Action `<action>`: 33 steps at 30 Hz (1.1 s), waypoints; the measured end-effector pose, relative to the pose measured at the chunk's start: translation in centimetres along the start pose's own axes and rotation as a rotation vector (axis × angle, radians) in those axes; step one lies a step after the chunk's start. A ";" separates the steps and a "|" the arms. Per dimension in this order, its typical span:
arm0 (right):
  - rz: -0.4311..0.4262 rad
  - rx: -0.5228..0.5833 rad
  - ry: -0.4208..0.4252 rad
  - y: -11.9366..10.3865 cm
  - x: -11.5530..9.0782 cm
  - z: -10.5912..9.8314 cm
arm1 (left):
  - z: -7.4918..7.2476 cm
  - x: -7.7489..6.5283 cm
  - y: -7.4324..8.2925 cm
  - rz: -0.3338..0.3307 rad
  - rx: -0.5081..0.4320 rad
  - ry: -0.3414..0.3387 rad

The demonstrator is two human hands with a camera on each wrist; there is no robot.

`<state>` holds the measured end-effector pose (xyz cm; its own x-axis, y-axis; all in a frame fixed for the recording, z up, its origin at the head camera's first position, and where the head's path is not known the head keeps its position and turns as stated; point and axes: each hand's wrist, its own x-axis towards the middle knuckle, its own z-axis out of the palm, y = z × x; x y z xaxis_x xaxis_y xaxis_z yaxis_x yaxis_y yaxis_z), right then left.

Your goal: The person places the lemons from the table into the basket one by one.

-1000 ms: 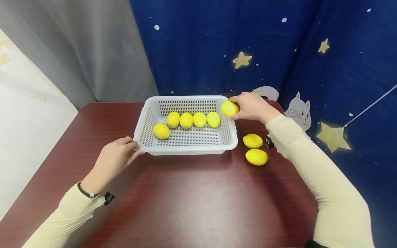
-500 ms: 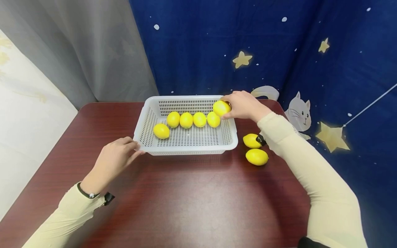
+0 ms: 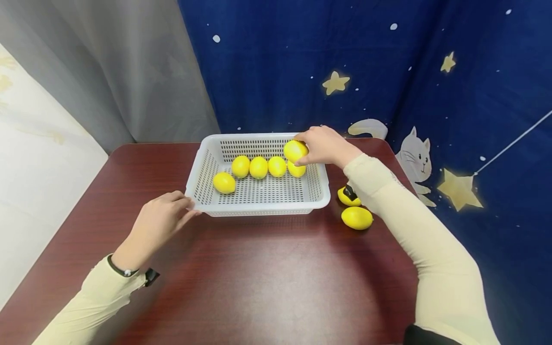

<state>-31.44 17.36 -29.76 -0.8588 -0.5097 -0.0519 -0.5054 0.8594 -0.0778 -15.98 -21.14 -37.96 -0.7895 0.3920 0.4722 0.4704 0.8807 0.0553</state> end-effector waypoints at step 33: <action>-0.047 0.035 -0.016 -2.9 2.6 0.0 | -0.1 0.1 0.1 0.004 0.001 0.001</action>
<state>-32.19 13.59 -29.68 -0.8327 -0.5501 -0.0635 -0.5414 0.8328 -0.1151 -15.96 -21.08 -37.83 -0.7872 0.3951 0.4735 0.4730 0.8795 0.0525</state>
